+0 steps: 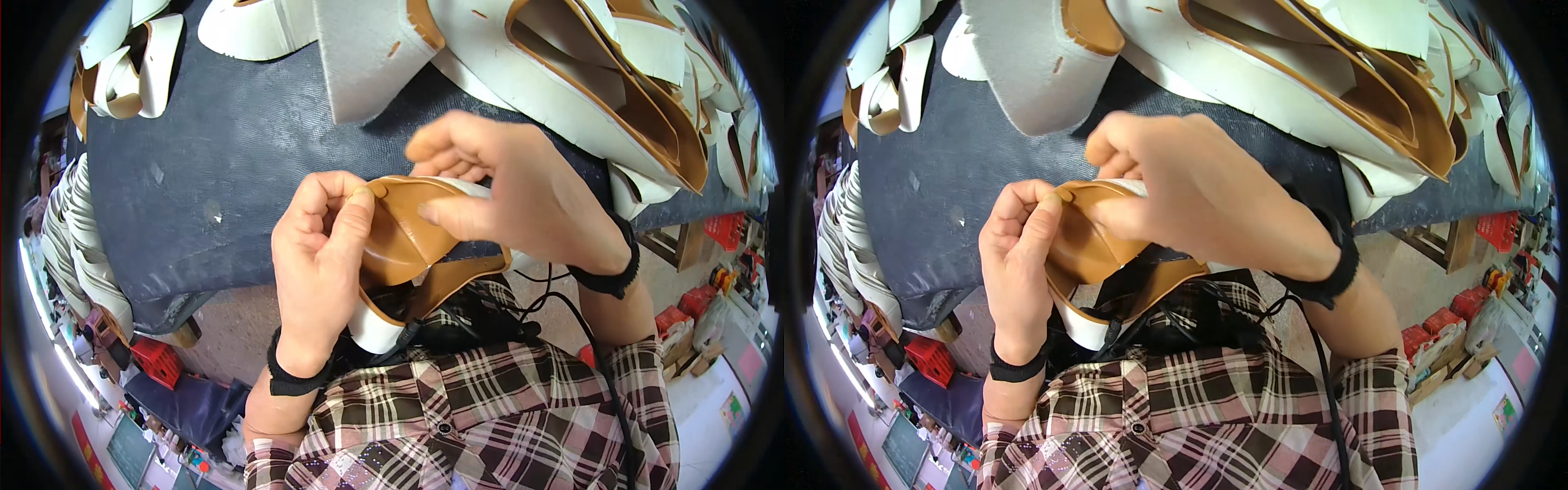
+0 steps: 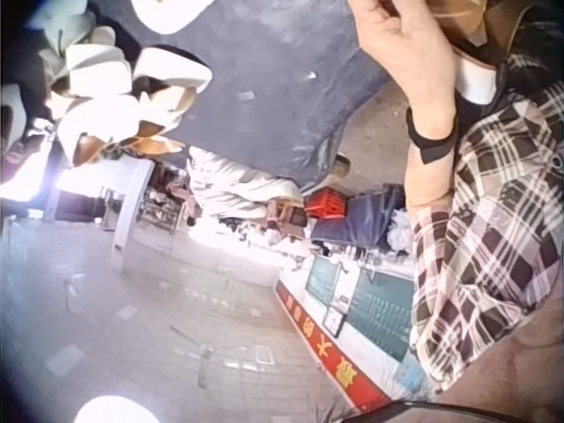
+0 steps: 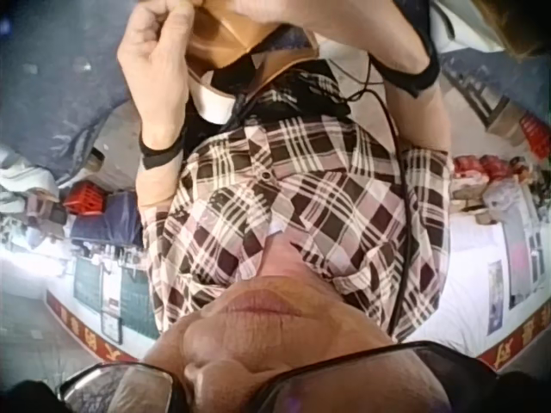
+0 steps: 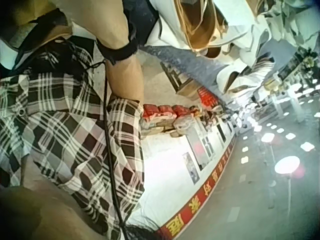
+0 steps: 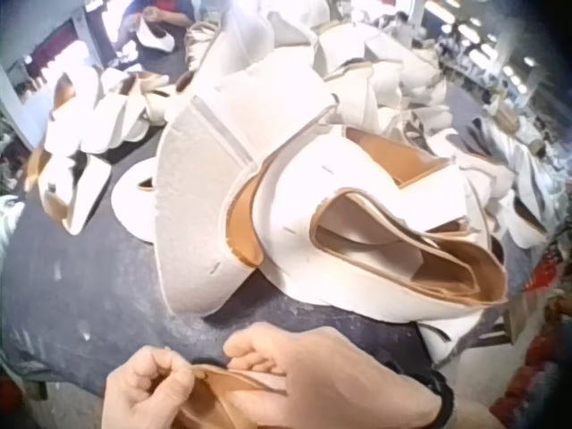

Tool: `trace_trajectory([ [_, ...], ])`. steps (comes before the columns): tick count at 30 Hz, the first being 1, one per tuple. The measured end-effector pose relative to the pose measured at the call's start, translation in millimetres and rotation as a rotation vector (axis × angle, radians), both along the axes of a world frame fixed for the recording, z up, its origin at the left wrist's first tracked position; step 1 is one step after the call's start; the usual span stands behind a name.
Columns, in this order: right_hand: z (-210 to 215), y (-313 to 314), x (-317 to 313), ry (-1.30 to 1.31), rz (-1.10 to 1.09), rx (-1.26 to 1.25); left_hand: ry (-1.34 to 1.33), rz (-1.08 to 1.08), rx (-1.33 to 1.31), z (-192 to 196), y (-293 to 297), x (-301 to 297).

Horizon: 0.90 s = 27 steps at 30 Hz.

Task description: Inspecting and refining the edges and lining of white shoe uppers at a factory workstation.

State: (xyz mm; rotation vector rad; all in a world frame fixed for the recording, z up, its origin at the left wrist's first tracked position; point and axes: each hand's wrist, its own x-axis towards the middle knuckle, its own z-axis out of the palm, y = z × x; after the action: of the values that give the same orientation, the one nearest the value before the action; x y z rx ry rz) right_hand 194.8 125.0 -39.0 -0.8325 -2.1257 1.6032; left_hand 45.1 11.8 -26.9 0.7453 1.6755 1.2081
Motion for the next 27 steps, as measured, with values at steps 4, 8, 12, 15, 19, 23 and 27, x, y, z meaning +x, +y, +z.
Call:
trace_trajectory([
  [4,-1,-5,-5,0.011,0.018,0.024,-0.142,-0.018,-0.041,0,-1,-9],
  [8,6,1,-11,0.042,0.079,-0.120,-0.246,-0.116,-0.033,1,-3,-17],
  [12,2,-1,-14,0.057,0.158,-0.266,-0.325,-0.111,-0.133,1,-6,-22],
  [15,0,0,-14,0.082,0.185,-0.467,-0.433,-0.123,-0.131,-2,-10,-25],
  [19,0,5,-11,-0.023,0.259,-0.629,-0.736,0.059,-0.180,-5,-15,-17],
  [23,-1,5,-10,-0.025,0.292,-0.677,-0.793,0.109,-0.152,-4,-20,-9],
  [27,1,2,-13,-0.010,0.268,-0.722,-0.775,0.126,-0.138,-2,-24,-7],
])
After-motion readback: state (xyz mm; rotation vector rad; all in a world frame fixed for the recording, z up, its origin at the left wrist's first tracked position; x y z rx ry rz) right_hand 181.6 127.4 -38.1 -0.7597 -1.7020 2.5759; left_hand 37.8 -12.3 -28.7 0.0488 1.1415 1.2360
